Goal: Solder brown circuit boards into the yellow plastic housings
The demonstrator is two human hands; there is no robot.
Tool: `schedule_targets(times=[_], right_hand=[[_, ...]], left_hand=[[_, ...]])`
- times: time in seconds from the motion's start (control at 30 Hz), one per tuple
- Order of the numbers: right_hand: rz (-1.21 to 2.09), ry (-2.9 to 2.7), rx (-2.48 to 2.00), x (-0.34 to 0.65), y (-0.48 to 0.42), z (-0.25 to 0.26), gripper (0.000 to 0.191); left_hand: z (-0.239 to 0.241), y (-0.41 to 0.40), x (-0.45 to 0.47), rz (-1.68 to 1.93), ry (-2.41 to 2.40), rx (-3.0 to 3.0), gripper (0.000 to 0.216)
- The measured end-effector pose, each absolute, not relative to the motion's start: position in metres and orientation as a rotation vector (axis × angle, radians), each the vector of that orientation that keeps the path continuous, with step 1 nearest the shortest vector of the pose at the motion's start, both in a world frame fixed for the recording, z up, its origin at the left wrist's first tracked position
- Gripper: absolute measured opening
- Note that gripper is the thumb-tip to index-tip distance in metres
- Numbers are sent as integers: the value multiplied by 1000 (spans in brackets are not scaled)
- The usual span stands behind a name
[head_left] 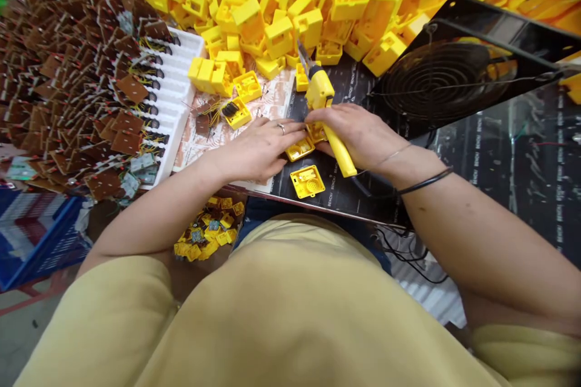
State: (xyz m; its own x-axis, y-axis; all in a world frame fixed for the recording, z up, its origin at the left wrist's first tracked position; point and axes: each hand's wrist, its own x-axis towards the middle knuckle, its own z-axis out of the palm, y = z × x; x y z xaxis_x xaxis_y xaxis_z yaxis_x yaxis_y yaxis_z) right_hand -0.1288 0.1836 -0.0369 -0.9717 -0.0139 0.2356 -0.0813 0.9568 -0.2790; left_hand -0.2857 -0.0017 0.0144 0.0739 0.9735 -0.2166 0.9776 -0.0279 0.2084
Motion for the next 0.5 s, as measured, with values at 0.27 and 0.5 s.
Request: schedule_targets(times=[0.27, 0.5], right_hand=[[451, -2829, 169, -57, 179, -17, 30], [206, -2610, -104, -67, 105, -28, 60]], left_hand=[[14, -11, -277, -120, 2228, 2048, 53], [8, -7, -277, -202, 2345, 1935, 74]])
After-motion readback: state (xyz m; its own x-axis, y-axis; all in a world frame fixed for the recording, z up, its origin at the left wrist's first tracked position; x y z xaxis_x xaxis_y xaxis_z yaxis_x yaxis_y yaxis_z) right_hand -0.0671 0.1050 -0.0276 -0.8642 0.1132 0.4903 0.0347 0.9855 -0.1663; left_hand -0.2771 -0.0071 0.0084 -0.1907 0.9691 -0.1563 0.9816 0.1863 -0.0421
